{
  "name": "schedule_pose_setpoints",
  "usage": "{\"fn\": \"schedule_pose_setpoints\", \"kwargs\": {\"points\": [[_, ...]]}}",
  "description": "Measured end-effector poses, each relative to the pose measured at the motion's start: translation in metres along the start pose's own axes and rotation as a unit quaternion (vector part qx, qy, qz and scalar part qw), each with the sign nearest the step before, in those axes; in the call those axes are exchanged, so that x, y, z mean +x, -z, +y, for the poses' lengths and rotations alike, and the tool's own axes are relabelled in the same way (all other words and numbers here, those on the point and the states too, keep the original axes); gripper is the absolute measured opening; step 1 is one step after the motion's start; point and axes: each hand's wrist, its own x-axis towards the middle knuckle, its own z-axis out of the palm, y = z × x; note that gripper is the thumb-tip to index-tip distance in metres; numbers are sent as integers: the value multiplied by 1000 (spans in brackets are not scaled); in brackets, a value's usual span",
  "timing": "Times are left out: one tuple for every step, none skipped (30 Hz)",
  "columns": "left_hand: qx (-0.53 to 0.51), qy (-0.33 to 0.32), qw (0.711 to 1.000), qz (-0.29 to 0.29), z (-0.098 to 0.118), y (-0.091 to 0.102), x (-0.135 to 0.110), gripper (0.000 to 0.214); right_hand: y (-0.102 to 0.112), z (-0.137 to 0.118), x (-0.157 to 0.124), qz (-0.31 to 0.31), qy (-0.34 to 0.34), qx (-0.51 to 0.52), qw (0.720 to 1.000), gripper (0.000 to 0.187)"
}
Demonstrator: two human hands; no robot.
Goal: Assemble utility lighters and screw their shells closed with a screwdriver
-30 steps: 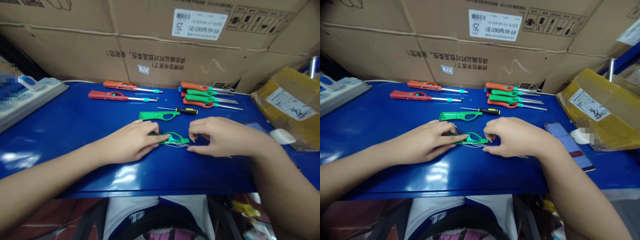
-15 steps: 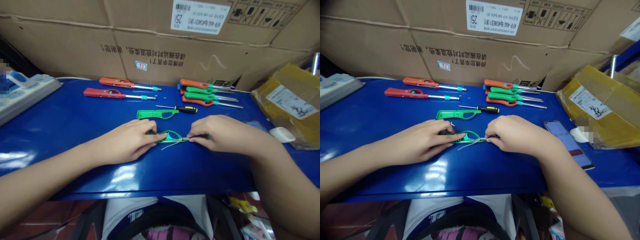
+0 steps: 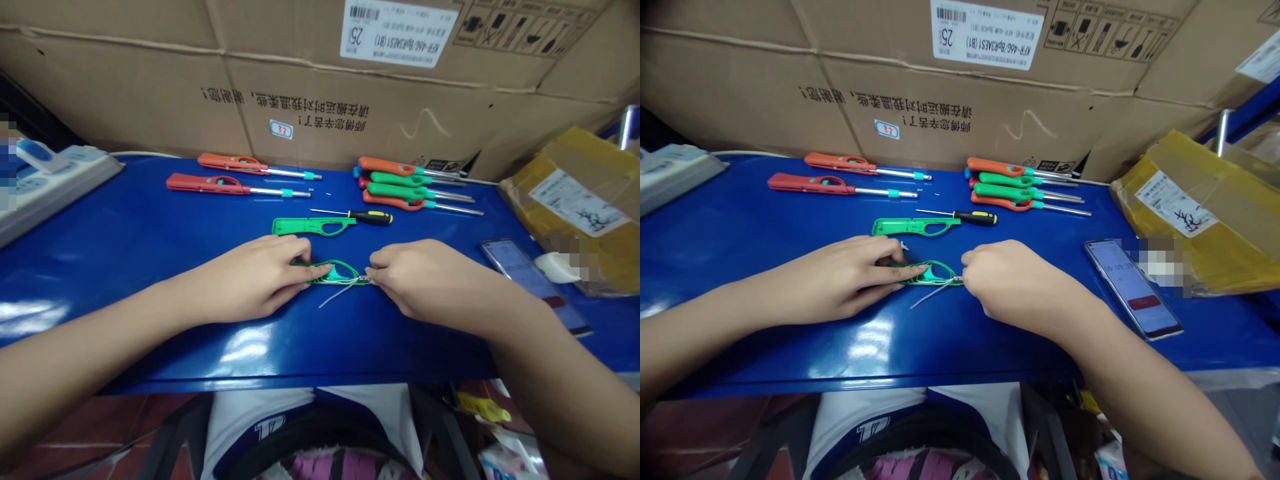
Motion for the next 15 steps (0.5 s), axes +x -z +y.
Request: {"fn": "schedule_pose_setpoints", "kwargs": {"points": [[1, -1, 1000, 0, 0, 0, 0, 42, 0, 0, 0, -4, 0, 4, 1000, 22], [1, -2, 1000, 1, 1, 1, 0, 42, 1, 0, -1, -6, -2, 9, 1000, 23], [1, -3, 1000, 0, 1, 2, -1, 42, 2, -1, -1, -6, -4, 15, 1000, 23], [1, -3, 1000, -2, 1, 2, -1, 42, 3, -1, -1, -5, -6, 20, 1000, 24], [2, -3, 1000, -4, 1, 3, -2, 42, 5, -1, -2, -5, -8, 25, 1000, 25], [3, -3, 1000, -7, 1, 3, -2, 42, 6, -2, -2, -6, -12, 30, 999, 25], [5, -3, 1000, -10, 1, 3, -2, 42, 7, -3, -2, -10, -16, 36, 999, 25], [8, -2, 1000, -14, 1, 4, -2, 42, 9, -4, -2, -15, -19, 43, 999, 26], [10, -1, 1000, -17, 1, 4, -2, 42, 10, -5, -2, -20, -22, 49, 998, 26], [13, 0, 1000, -20, 1, 4, -1, 42, 11, -6, -2, -22, -24, 53, 998, 26], [14, 0, 1000, -21, 1, 4, -1, 42, 12, -7, -1, -22, -25, 57, 998, 26], [13, -2, 1000, -21, 1, 4, -1, 42, 13, -7, 0, -22, -26, 61, 998, 26], [11, -3, 1000, -20, 2, 4, -1, 42, 13, -7, 1, -22, -27, 66, 997, 26], [9, -3, 1000, -19, 2, 4, -1, 42, 13, -7, 1, -21, -28, 74, 997, 26], [5, -2, 1000, -18, 2, 4, -1, 41, 12, -6, 2, -18, -27, 85, 996, 26]]}}
